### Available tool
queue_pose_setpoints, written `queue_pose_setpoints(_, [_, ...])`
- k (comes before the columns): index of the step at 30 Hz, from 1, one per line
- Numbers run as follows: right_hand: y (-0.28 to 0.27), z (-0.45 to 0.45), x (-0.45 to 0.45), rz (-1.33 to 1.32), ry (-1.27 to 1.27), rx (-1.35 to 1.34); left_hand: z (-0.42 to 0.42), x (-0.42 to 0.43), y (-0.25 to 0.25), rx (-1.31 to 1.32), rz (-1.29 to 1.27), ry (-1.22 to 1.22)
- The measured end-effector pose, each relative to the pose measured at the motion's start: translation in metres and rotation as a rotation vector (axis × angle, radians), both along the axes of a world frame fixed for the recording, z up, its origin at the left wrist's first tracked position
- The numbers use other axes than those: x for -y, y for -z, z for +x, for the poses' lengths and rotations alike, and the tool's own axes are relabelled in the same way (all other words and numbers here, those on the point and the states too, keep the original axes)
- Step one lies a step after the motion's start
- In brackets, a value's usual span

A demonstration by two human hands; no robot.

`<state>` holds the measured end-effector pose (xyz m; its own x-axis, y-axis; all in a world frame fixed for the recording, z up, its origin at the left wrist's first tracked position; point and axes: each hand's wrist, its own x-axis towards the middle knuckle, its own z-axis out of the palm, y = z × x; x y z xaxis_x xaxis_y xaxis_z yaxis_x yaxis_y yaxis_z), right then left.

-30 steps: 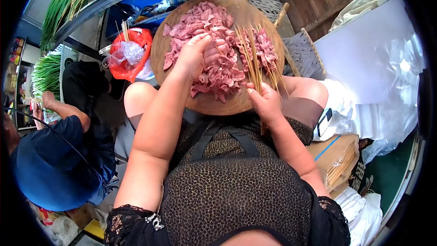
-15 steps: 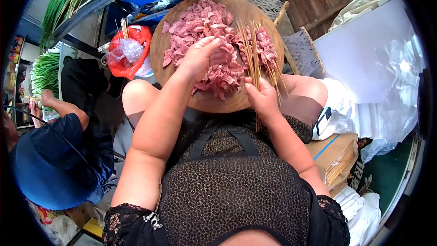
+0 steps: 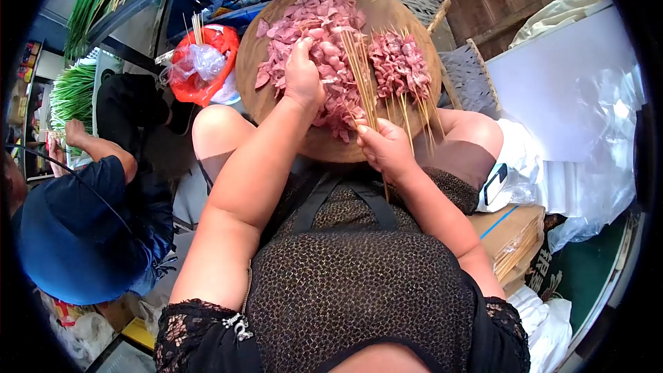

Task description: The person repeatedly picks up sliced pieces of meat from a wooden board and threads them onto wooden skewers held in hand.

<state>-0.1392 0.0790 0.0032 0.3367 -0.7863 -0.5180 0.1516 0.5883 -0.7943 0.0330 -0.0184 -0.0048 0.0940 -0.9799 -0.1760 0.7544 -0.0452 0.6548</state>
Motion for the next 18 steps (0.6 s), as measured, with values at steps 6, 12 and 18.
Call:
queue_pose_setpoints(6, [-0.002, 0.01, -0.003, -0.056, -0.002, 0.015, 0.0, -0.003, 0.0, -0.148, 0.006, 0.006])
queue_pose_setpoints(12, [0.005, 0.012, -0.003, -0.099, 0.037, 0.02, -0.01, -0.012, -0.006, -0.168, 0.025, 0.033])
queue_pose_setpoints(18, [-0.006, -0.001, 0.009, -0.146, 0.12, -0.035, -0.003, -0.006, -0.019, 0.086, -0.065, 0.22])
